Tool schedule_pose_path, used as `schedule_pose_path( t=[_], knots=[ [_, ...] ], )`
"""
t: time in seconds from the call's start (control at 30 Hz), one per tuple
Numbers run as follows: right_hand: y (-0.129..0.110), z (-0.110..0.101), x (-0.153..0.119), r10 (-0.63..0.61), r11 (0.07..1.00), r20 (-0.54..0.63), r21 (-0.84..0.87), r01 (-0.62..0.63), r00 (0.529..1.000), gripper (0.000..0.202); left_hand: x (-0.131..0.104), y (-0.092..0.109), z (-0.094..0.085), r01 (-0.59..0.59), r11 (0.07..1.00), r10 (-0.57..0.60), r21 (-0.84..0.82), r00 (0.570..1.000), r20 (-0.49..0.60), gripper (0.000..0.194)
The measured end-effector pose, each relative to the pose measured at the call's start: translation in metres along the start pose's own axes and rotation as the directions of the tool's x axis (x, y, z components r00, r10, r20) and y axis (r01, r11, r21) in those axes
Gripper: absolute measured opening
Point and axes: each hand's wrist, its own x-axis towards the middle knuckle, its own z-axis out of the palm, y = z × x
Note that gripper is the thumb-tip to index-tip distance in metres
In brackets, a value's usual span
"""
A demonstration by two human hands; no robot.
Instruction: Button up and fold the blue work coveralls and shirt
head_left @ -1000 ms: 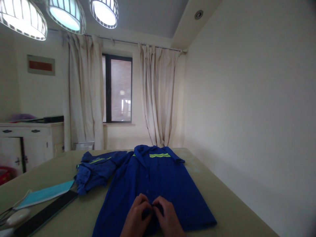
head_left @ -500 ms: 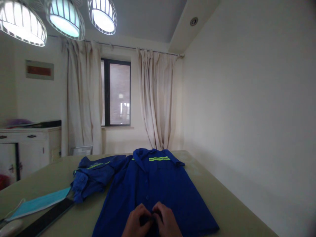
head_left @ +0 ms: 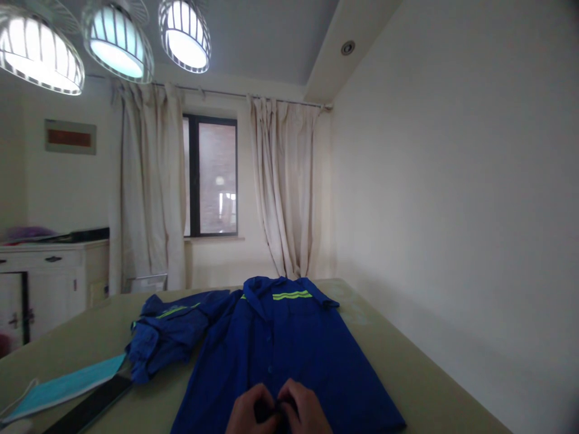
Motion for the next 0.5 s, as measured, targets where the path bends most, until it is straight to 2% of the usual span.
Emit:
schedule_pose_path(
  t=[0.2, 0.37, 0.5],
  knots=[
    [0.005, 0.002, 0.003, 0.030, 0.998, 0.047, -0.052, -0.028, 0.998, 0.018, 0.003, -0.006, 0.000, -0.043, 0.991, 0.051, -0.123, 0.997, 0.058, 0.017],
    [0.011, 0.007, 0.005, 0.005, 0.997, 0.071, -0.081, 0.001, 0.997, 0.018, 0.008, -0.009, 0.000, 0.018, 0.988, 0.004, -0.153, 0.990, 0.141, 0.019],
    [0.019, 0.013, 0.008, 0.042, 0.994, 0.086, -0.107, -0.032, 0.995, 0.019, 0.013, -0.020, 0.004, 0.021, 0.987, 0.006, -0.156, 0.986, 0.167, 0.020]
  ],
)
